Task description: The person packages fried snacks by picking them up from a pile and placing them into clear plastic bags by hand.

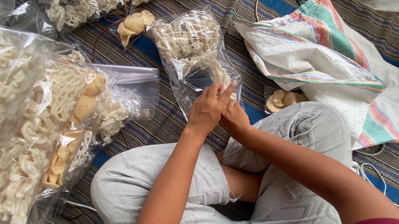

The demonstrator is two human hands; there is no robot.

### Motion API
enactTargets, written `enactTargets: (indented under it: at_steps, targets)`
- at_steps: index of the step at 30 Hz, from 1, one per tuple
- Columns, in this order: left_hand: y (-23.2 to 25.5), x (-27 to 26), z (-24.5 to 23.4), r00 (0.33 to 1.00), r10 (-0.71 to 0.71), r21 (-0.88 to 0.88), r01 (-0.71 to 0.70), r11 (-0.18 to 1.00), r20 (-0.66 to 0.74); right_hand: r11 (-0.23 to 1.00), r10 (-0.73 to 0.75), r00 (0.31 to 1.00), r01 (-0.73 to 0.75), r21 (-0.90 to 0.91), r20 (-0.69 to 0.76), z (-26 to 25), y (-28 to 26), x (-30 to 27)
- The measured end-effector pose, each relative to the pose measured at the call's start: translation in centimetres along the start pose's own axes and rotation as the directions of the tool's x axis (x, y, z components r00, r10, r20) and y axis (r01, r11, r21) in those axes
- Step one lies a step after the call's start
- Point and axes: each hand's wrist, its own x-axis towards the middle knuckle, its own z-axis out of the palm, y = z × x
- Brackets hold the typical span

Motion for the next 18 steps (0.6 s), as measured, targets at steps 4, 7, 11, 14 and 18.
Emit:
enactTargets:
  at_steps: [4, 7, 11, 14, 18]
  targets:
    - [0.0, -0.3, 1.6, 0.995, -0.022, -0.076, 0.029, 0.997, 0.094, 0.991, 0.124, 0.989, -0.119, -0.065, 0.078, -6.0, 1.7, 2.9]
    - [1.7, 0.6, 0.0, 0.999, 0.005, -0.045, -0.003, 0.999, 0.042, 0.978, 0.206, 0.934, -0.208, -0.025, 0.291, -2.5, 0.8, 1.9]
    - [5.2, 0.2, 1.2, 0.996, -0.077, 0.114, 0.082, 0.990, -0.049, 0.987, 0.100, 0.948, -0.132, 0.088, 0.303, -2.0, 3.0, 1.1]
    - [8.0, -2.8, 5.1, 0.966, -0.251, 0.274, 0.224, 0.935, 0.068, 0.980, 0.005, 0.954, -0.064, 0.187, 0.301, -1.9, 4.3, 1.1]
    - [10.3, -2.7, 3.6, 0.661, -0.356, 0.365, 0.131, 0.922, 0.661, 0.990, 0.038, 0.988, -0.058, 0.130, 0.147, 0.0, 3.9, 0.6]
